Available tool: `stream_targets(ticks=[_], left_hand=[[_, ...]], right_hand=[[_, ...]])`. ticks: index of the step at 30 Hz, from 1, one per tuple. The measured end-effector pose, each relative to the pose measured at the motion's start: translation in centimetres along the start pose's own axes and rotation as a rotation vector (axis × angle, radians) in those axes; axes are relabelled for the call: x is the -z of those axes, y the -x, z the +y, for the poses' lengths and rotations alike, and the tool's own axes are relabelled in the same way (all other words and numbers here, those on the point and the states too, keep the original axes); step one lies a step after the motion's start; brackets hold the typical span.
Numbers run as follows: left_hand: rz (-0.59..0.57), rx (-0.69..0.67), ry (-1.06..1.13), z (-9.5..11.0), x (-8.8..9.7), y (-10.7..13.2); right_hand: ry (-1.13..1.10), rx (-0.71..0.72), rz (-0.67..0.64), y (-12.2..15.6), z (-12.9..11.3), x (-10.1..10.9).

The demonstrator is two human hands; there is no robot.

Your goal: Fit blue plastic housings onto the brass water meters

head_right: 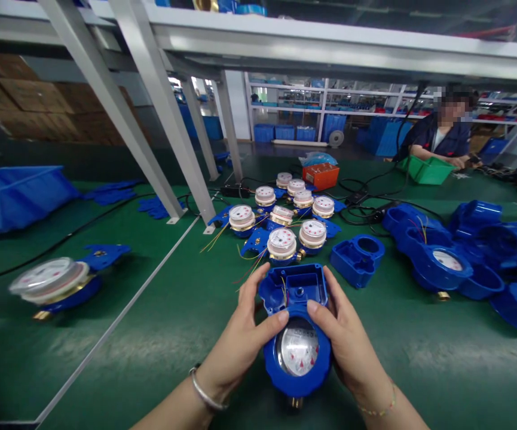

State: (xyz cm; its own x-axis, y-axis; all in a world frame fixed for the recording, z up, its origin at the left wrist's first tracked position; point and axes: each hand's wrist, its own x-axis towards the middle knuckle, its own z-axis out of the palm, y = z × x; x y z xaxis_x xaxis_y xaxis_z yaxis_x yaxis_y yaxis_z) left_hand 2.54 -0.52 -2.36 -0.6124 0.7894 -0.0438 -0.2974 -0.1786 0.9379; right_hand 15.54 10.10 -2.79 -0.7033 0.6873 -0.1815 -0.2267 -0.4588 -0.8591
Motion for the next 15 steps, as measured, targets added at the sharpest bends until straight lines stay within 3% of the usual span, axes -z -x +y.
stream_targets(ticks=[3,4,7,11,15], left_hand=[[-0.030,-0.220,-0.491,0.6,-0.1,-0.5],[-0.043,-0.258,-0.555,0.9,-0.3,-0.7],[-0.073,-0.327,-0.621,1.8,-1.0,-1.4],[-0.156,-0.314,-0.736,3.2,-1.4,-2.3],[-0.145,-0.325,-0.709,4.0,-1.2,-2.9]], right_hand=[[-0.015,0.038,0.008,0.2,0.7,0.0],[-0.013,0.055,0.015,0.2,0.9,-0.1],[-0.009,0.093,0.031,0.3,0.9,-0.2],[-0.017,0.116,0.097,0.6,0.0,-0.6],[-0.069,0.082,0.093,0.5,-0.8,-0.7]])
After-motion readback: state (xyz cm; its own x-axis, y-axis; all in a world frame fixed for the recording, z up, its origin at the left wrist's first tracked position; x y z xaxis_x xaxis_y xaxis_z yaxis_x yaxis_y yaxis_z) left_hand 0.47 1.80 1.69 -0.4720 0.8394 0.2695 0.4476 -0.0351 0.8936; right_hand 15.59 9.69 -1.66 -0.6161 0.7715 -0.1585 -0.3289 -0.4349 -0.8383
